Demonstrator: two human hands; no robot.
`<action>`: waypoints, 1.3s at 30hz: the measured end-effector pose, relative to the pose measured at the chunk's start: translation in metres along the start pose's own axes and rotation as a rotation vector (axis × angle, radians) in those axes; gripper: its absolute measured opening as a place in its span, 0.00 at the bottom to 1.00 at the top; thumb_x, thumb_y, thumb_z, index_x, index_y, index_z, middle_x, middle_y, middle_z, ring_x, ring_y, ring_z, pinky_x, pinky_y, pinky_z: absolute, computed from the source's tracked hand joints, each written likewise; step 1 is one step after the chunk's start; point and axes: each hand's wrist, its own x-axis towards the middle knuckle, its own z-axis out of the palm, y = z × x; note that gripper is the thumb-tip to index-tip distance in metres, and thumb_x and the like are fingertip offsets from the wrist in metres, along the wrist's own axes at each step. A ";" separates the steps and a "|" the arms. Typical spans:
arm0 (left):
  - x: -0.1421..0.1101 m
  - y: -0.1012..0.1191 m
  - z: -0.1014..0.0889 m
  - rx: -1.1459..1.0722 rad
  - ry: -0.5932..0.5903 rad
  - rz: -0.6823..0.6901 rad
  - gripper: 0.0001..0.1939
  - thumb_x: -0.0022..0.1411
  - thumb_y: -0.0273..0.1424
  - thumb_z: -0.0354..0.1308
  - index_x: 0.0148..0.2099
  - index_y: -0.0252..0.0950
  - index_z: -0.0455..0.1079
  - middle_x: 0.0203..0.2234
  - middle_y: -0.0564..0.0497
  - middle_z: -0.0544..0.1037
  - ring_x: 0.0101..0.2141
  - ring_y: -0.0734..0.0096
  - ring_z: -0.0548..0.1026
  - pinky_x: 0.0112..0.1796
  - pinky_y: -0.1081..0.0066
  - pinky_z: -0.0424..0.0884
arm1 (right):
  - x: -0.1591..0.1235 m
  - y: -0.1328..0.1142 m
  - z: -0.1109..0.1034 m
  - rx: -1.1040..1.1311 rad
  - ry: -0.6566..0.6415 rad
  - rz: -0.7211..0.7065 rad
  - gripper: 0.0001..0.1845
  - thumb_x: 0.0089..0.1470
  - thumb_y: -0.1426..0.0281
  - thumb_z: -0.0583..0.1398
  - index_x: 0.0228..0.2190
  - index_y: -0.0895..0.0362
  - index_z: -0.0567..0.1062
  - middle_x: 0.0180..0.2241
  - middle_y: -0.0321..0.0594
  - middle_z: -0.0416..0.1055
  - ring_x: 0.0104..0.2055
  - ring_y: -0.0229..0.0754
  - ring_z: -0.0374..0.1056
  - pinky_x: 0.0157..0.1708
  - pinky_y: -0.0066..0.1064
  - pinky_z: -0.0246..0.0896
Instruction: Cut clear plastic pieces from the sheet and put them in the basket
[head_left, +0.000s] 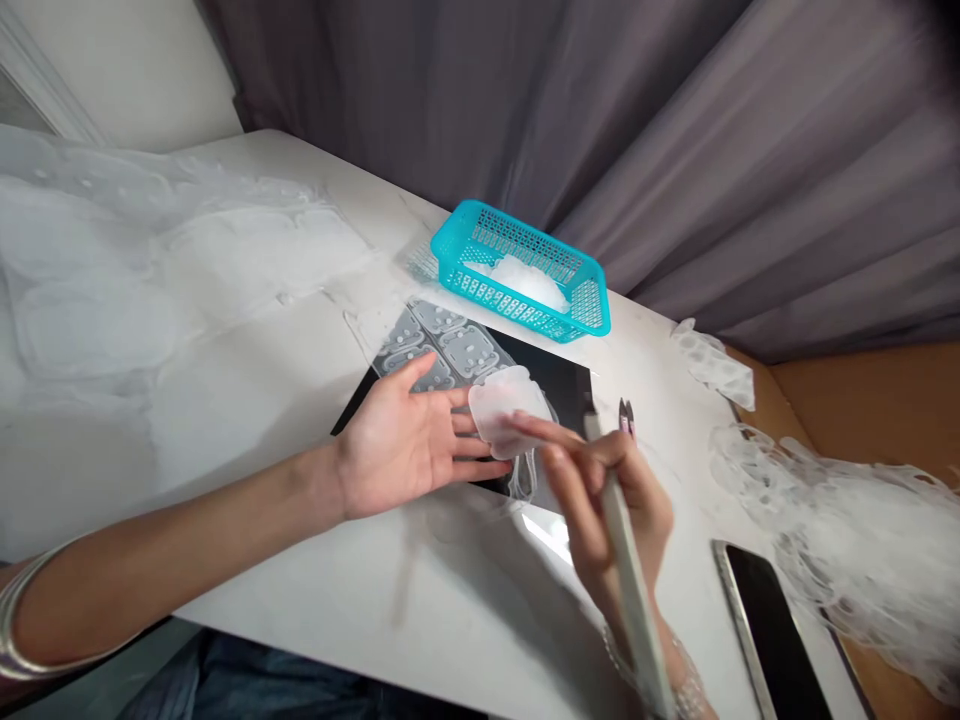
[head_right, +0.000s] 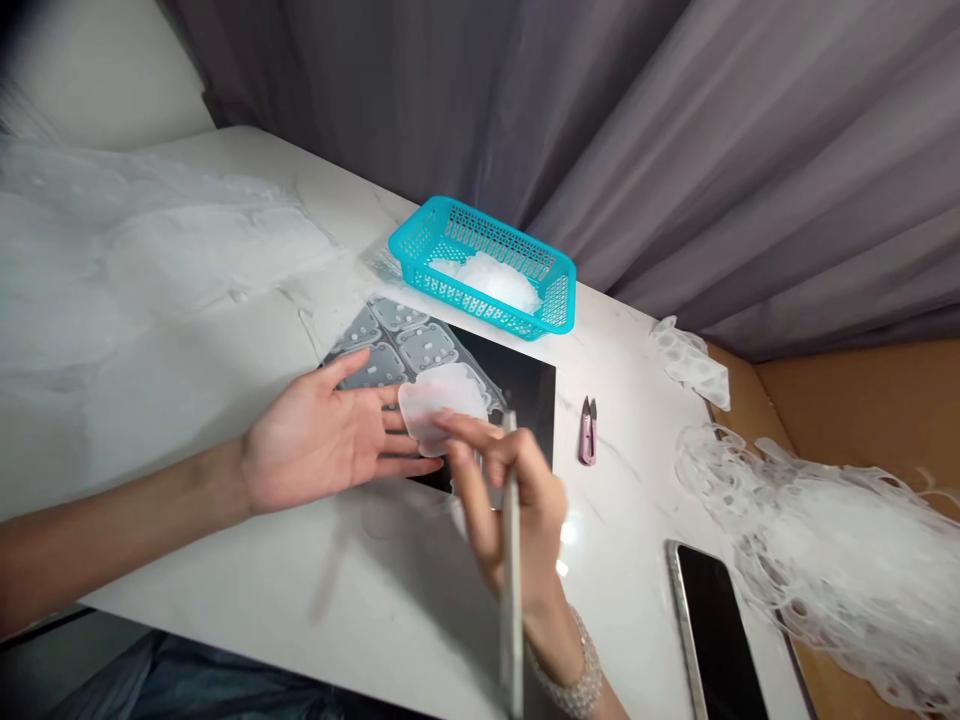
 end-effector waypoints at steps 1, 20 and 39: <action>0.000 0.001 -0.001 -0.009 -0.010 0.003 0.38 0.70 0.53 0.36 0.64 0.25 0.61 0.54 0.30 0.74 0.50 0.47 0.76 0.59 0.50 0.59 | 0.003 0.000 -0.002 0.033 0.102 -0.008 0.19 0.60 0.71 0.61 0.24 0.51 0.57 0.36 0.40 0.82 0.44 0.51 0.79 0.42 0.41 0.68; -0.001 0.001 -0.007 -0.028 -0.049 -0.038 0.38 0.68 0.55 0.40 0.64 0.29 0.61 0.55 0.33 0.74 0.57 0.40 0.71 0.60 0.45 0.55 | 0.023 0.026 -0.018 0.473 0.110 0.368 0.18 0.52 0.71 0.67 0.25 0.53 0.61 0.27 0.32 0.74 0.38 0.41 0.76 0.45 0.36 0.69; -0.004 0.011 -0.011 0.701 0.236 0.474 0.24 0.65 0.40 0.58 0.60 0.35 0.69 0.60 0.40 0.71 0.64 0.51 0.63 0.64 0.58 0.54 | 0.189 0.077 -0.030 -0.496 0.026 -0.134 0.19 0.51 0.56 0.63 0.24 0.52 0.63 0.29 0.40 0.73 0.34 0.46 0.70 0.37 0.35 0.61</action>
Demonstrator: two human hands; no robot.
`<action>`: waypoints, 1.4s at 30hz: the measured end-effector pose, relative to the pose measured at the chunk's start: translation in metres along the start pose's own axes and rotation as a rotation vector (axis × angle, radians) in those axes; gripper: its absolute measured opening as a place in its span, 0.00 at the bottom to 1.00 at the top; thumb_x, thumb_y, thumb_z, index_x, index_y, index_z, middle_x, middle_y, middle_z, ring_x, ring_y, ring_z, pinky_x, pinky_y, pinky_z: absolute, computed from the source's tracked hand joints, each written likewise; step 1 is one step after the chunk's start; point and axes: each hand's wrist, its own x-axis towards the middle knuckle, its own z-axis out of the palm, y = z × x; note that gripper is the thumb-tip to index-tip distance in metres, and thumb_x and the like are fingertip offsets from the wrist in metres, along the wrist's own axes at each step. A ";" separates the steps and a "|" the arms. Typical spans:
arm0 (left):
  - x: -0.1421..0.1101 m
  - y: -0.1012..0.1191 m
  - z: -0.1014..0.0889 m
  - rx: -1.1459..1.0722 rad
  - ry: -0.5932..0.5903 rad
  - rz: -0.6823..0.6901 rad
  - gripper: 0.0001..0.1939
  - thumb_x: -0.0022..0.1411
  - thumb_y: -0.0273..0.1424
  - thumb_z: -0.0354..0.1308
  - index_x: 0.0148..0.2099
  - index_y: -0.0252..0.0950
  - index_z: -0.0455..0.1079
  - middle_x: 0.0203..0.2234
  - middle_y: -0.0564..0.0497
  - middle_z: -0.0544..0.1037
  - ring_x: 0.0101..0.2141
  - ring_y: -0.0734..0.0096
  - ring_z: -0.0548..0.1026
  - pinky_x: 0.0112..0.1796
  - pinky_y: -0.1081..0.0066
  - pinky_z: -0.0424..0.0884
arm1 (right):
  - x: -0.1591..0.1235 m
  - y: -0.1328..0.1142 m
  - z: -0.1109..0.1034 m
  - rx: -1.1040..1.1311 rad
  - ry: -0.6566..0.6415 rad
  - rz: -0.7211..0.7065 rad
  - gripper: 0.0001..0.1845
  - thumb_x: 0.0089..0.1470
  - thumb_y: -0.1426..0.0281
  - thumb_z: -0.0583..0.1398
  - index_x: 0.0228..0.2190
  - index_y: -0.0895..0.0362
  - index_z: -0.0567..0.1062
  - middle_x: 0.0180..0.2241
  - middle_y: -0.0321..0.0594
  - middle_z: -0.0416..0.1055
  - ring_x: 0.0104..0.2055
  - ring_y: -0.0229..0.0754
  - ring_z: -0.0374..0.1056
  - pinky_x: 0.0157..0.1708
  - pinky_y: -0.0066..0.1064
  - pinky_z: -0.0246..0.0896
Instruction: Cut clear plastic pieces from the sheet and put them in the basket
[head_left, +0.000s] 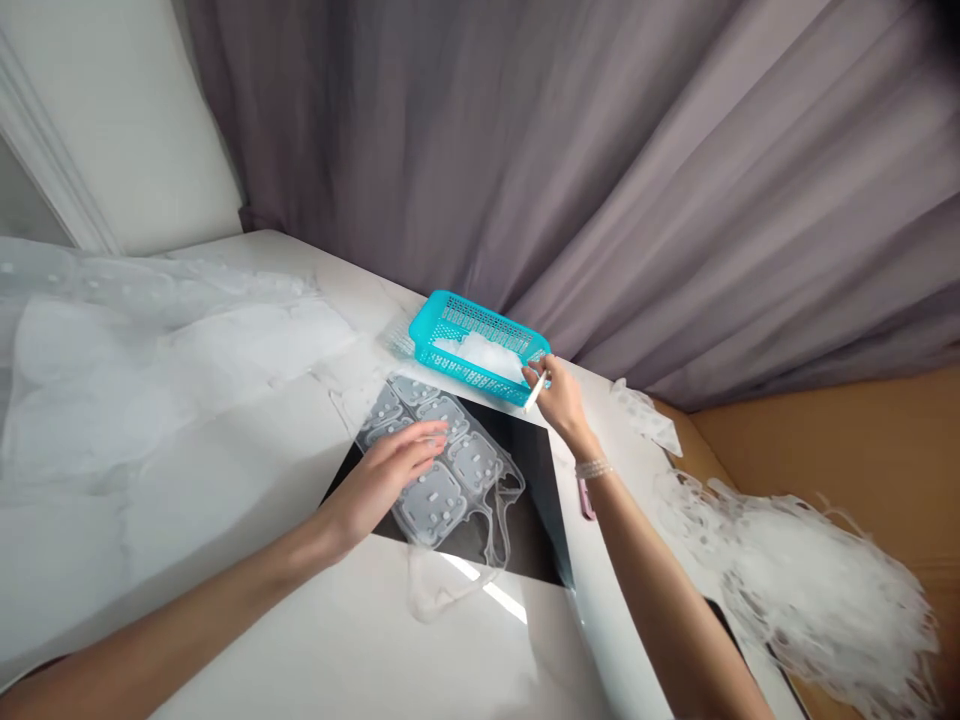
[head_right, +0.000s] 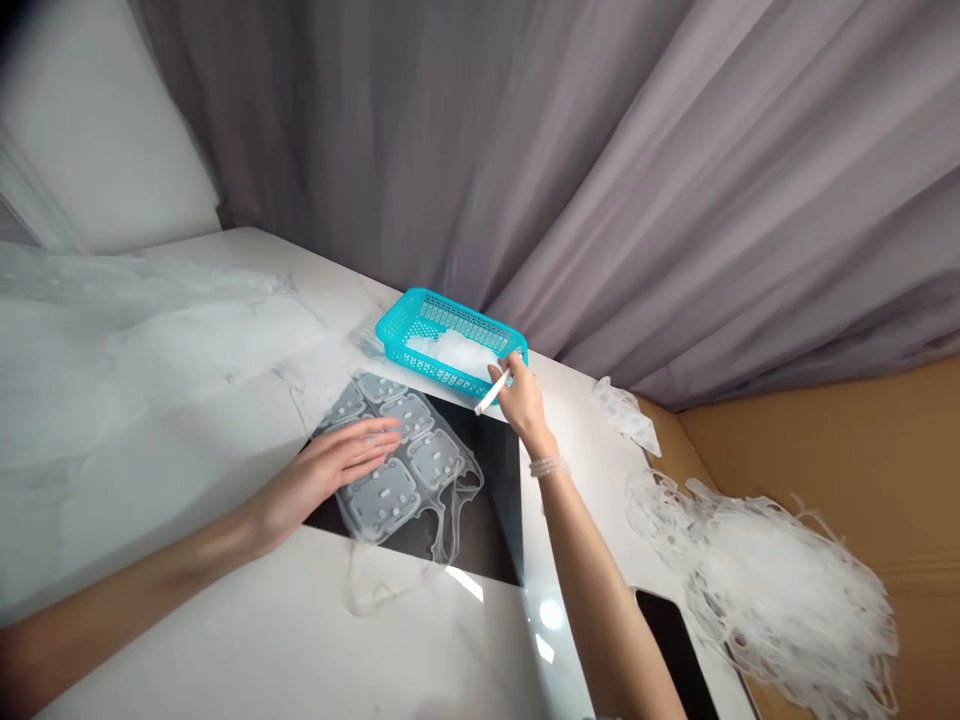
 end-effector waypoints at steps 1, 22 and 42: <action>-0.001 0.002 0.000 0.080 0.016 0.030 0.24 0.64 0.40 0.59 0.60 0.37 0.70 0.61 0.41 0.71 0.64 0.50 0.62 0.64 0.58 0.53 | -0.009 0.001 -0.002 -0.016 -0.005 -0.003 0.19 0.53 0.55 0.62 0.24 0.52 0.62 0.29 0.40 0.73 0.34 0.45 0.70 0.36 0.35 0.60; 0.021 -0.054 -0.013 1.908 -0.091 0.561 0.27 0.73 0.32 0.40 0.71 0.39 0.53 0.69 0.37 0.54 0.68 0.44 0.53 0.61 0.34 0.46 | -0.151 -0.016 -0.035 -0.338 -0.270 0.011 0.11 0.54 0.75 0.52 0.29 0.51 0.53 0.24 0.34 0.60 0.25 0.42 0.59 0.27 0.31 0.50; 0.017 -0.055 0.003 1.902 -0.051 0.591 0.28 0.74 0.35 0.38 0.71 0.31 0.53 0.68 0.36 0.56 0.67 0.46 0.56 0.62 0.37 0.50 | -0.137 0.027 -0.075 -0.442 -0.289 0.052 0.11 0.65 0.60 0.52 0.36 0.54 0.66 0.24 0.37 0.67 0.24 0.43 0.62 0.27 0.32 0.54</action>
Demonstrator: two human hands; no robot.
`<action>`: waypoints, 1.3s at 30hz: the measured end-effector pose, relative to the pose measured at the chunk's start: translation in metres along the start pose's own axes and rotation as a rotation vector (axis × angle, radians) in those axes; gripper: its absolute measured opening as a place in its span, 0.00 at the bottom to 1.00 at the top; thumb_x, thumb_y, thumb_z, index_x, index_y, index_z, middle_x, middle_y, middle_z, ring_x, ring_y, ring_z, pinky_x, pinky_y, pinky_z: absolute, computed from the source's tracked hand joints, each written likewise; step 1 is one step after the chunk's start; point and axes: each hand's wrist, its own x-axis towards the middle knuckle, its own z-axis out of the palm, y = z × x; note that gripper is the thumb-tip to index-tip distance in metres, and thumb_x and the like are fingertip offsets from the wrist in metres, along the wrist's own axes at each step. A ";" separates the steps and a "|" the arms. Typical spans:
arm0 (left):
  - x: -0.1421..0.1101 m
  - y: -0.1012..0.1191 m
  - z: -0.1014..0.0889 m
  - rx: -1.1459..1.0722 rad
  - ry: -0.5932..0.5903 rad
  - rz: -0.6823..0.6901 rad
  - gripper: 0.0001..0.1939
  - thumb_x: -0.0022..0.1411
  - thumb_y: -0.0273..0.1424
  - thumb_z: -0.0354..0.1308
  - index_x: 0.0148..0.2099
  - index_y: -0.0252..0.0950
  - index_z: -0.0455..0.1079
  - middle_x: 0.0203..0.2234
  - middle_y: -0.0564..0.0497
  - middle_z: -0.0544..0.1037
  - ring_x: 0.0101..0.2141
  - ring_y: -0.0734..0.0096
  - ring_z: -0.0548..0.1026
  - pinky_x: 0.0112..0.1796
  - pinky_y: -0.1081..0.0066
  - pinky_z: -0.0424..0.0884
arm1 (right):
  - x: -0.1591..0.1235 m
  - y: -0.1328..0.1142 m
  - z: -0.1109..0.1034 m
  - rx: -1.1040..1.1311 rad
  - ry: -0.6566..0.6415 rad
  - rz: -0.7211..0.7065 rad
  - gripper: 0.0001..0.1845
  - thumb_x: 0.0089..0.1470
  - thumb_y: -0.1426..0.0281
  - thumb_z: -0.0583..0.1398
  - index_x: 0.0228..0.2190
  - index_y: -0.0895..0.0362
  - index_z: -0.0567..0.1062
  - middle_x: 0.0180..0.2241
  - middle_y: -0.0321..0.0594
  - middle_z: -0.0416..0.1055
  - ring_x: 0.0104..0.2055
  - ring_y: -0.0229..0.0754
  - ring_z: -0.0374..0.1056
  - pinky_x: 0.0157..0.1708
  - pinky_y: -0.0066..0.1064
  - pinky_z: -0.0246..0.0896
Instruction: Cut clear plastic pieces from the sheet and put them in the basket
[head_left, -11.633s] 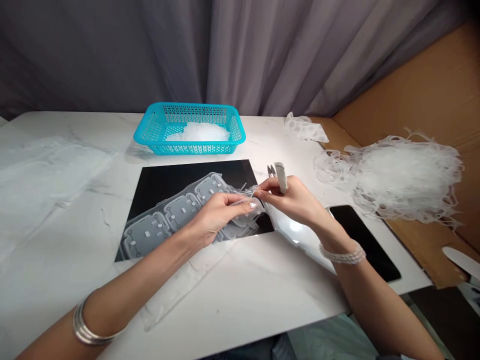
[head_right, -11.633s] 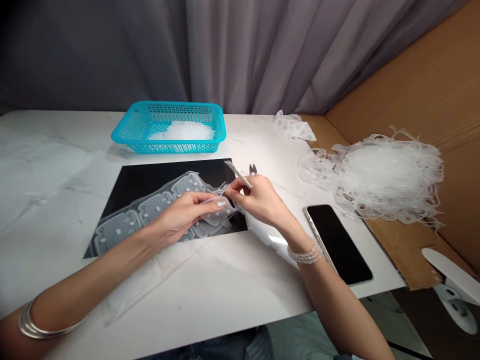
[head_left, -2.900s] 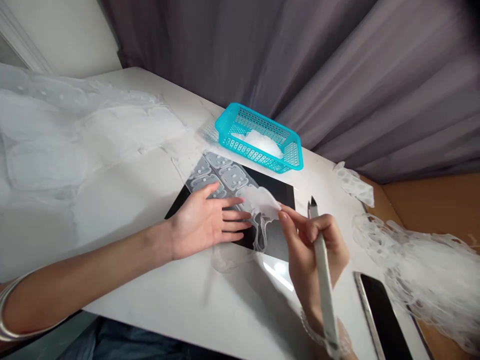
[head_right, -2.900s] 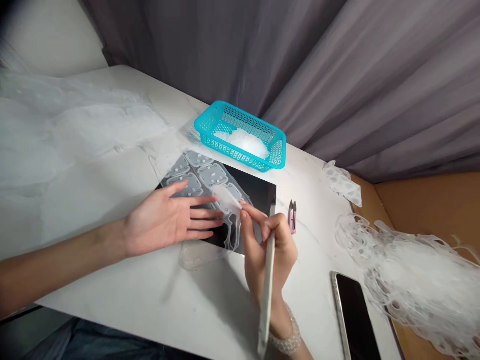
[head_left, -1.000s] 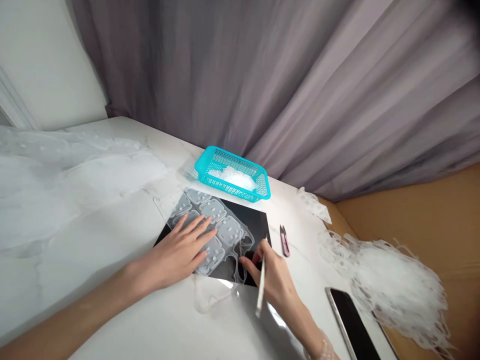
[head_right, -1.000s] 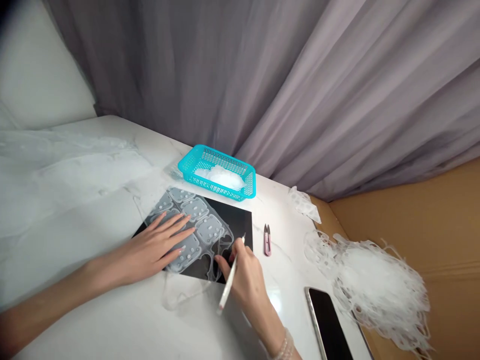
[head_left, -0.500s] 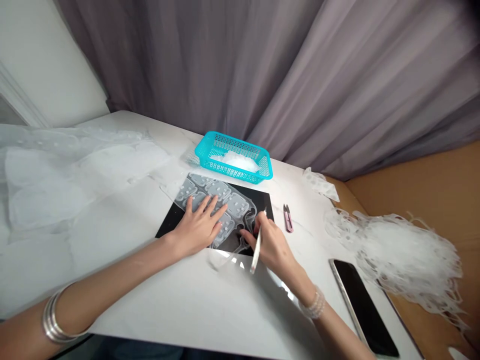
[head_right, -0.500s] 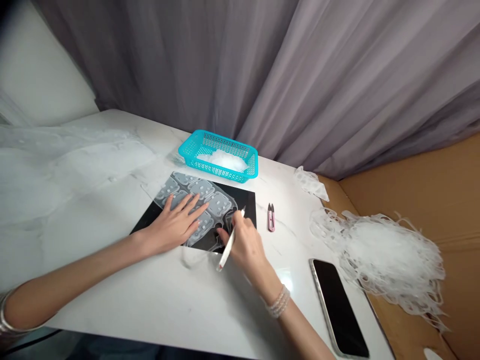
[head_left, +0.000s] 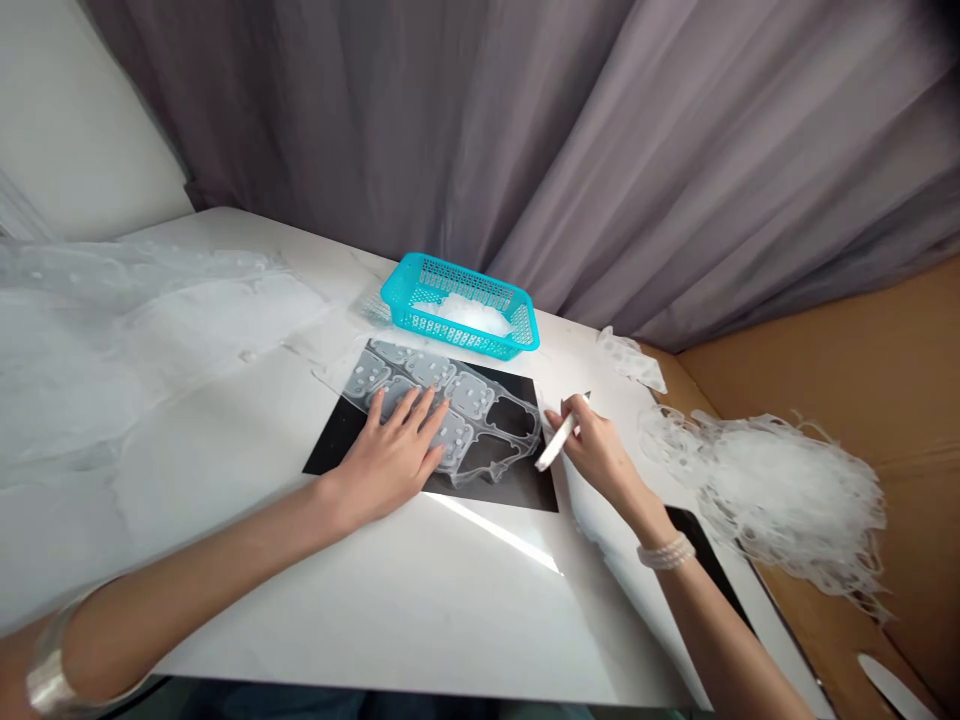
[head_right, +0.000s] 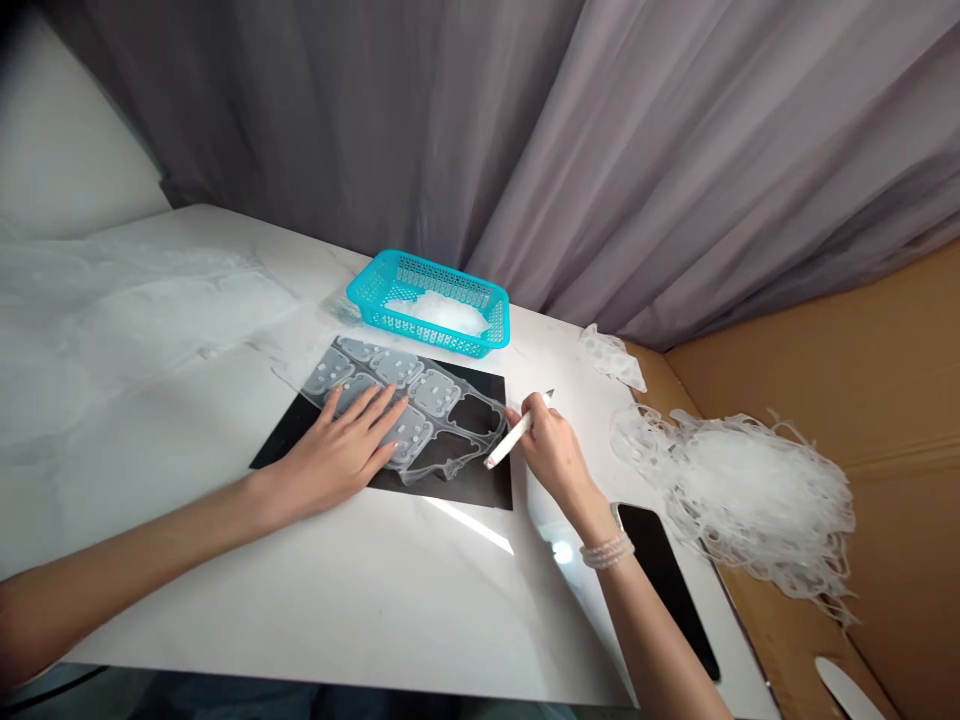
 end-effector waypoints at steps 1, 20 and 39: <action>-0.010 -0.001 -0.002 0.006 0.008 0.051 0.28 0.74 0.36 0.38 0.71 0.30 0.54 0.68 0.37 0.56 0.67 0.48 0.56 0.63 0.41 0.51 | -0.005 -0.004 -0.004 0.036 0.000 0.013 0.15 0.68 0.58 0.48 0.38 0.54 0.68 0.25 0.37 0.68 0.24 0.42 0.64 0.28 0.32 0.56; -0.058 0.007 -0.008 0.088 0.191 0.179 0.24 0.71 0.35 0.49 0.59 0.22 0.70 0.55 0.29 0.74 0.56 0.45 0.73 0.55 0.54 0.67 | -0.014 -0.122 0.030 0.627 -0.202 -0.146 0.13 0.60 0.61 0.63 0.41 0.56 0.82 0.38 0.42 0.82 0.37 0.45 0.78 0.38 0.35 0.72; -0.060 0.008 -0.011 0.130 0.111 0.171 0.23 0.72 0.32 0.46 0.62 0.23 0.66 0.58 0.30 0.72 0.59 0.45 0.69 0.57 0.50 0.64 | -0.037 -0.125 0.034 0.296 -0.057 -0.490 0.09 0.65 0.74 0.55 0.41 0.57 0.75 0.35 0.44 0.78 0.34 0.41 0.76 0.33 0.31 0.72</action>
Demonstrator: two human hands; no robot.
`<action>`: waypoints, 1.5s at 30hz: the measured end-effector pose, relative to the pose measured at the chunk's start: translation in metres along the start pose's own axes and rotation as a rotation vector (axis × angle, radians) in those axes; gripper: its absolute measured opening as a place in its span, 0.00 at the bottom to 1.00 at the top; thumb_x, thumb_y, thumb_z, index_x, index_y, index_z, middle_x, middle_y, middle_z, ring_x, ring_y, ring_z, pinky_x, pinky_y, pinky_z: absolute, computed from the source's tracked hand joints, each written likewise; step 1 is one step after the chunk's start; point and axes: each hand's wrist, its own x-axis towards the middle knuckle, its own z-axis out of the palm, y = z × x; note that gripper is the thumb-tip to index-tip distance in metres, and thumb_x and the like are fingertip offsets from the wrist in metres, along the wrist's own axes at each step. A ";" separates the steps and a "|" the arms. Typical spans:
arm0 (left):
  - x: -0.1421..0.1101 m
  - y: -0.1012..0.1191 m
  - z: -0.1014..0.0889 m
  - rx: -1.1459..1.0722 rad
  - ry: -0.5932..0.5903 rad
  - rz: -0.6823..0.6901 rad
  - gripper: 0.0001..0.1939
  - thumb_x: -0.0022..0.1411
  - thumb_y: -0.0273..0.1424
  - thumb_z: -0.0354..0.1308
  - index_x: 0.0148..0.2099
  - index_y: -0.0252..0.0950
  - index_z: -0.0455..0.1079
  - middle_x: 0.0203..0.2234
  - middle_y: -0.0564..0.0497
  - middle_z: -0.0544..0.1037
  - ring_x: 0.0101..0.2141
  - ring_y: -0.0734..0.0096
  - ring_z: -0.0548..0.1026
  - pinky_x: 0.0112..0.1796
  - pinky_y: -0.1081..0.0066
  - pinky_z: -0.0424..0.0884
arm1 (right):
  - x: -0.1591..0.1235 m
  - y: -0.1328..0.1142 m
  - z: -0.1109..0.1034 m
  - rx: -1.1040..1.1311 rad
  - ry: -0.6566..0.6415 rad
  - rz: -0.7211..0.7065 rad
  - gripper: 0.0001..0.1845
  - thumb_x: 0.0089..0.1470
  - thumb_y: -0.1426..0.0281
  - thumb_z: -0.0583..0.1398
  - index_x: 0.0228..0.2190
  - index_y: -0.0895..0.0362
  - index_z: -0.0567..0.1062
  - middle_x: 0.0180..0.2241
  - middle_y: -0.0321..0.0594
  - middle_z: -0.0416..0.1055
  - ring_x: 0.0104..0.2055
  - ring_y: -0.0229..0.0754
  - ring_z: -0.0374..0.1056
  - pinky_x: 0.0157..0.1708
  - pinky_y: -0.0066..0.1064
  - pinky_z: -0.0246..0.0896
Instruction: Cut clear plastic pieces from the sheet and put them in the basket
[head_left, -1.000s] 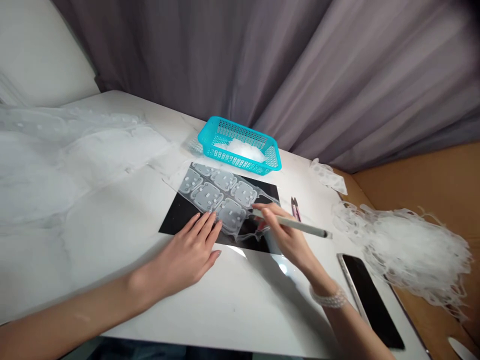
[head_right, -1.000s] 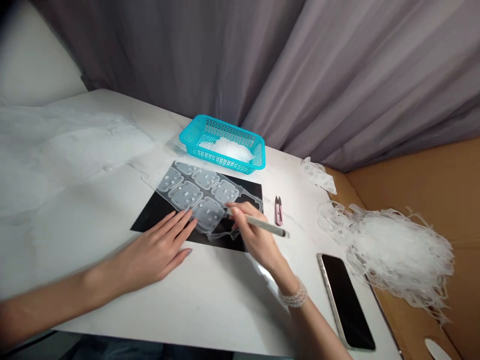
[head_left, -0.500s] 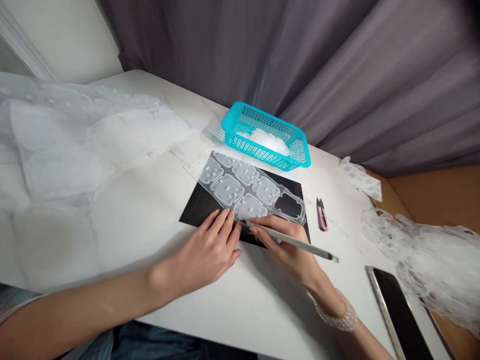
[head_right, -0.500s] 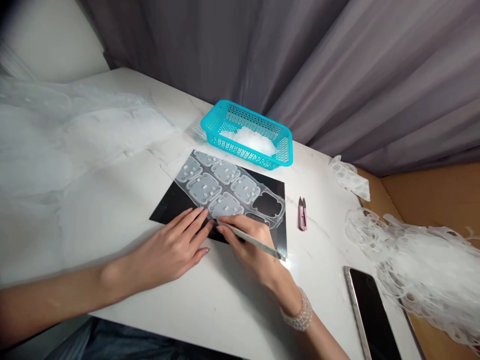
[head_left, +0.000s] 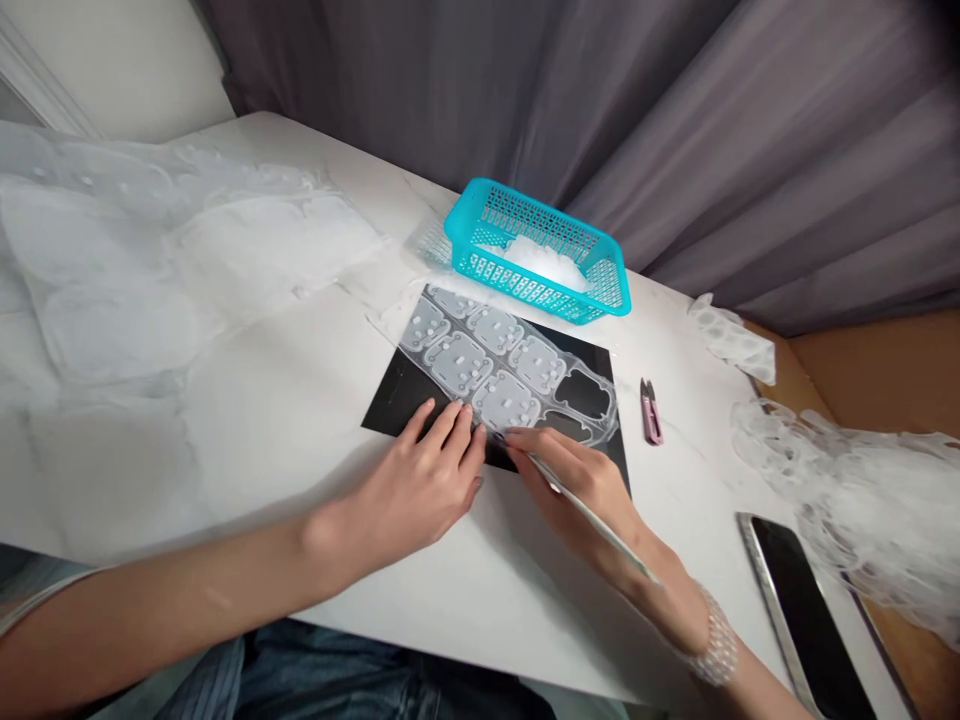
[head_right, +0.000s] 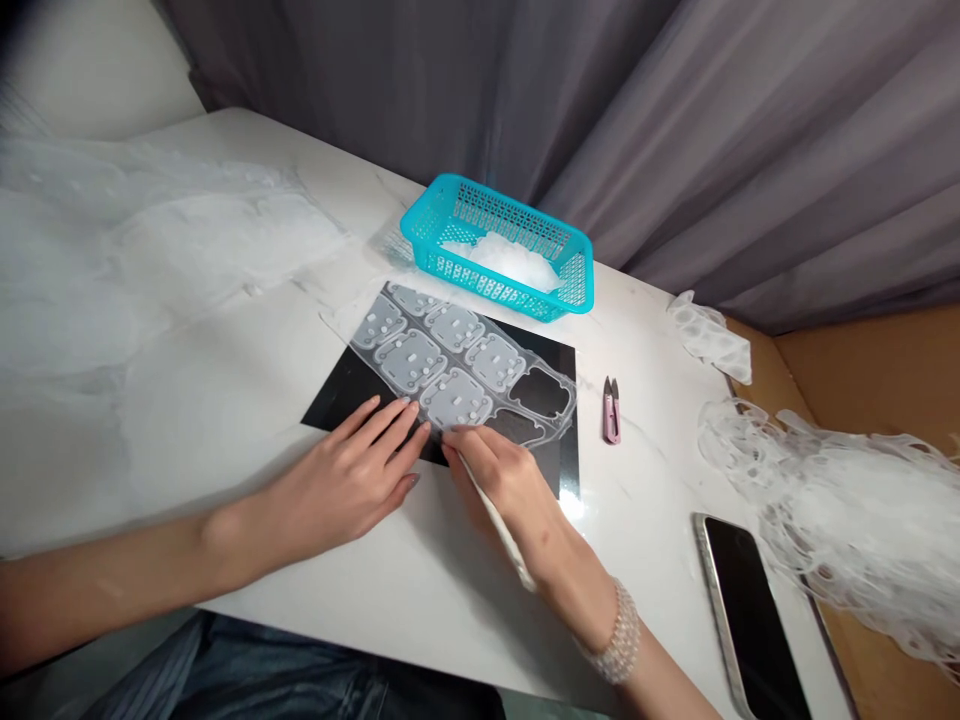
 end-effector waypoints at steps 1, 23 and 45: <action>0.000 -0.001 0.000 -0.011 -0.011 -0.002 0.23 0.72 0.32 0.46 0.62 0.23 0.66 0.58 0.30 0.71 0.59 0.45 0.68 0.57 0.50 0.64 | -0.003 0.000 -0.001 0.001 0.015 -0.009 0.09 0.65 0.75 0.55 0.41 0.57 0.75 0.36 0.45 0.78 0.36 0.42 0.77 0.35 0.32 0.73; -0.004 -0.008 0.004 -0.239 0.061 0.018 0.22 0.71 0.36 0.48 0.59 0.28 0.71 0.54 0.43 0.75 0.59 0.46 0.65 0.63 0.47 0.54 | 0.016 0.008 0.017 -0.148 -0.097 -0.170 0.16 0.67 0.75 0.52 0.52 0.60 0.74 0.45 0.50 0.80 0.49 0.50 0.72 0.45 0.42 0.70; 0.032 -0.019 -0.038 -0.651 0.044 -0.157 0.20 0.72 0.35 0.44 0.48 0.34 0.76 0.44 0.44 0.79 0.47 0.58 0.74 0.49 0.56 0.70 | 0.006 0.049 -0.062 0.860 0.674 0.610 0.10 0.57 0.67 0.63 0.43 0.52 0.80 0.37 0.40 0.80 0.40 0.42 0.77 0.44 0.38 0.74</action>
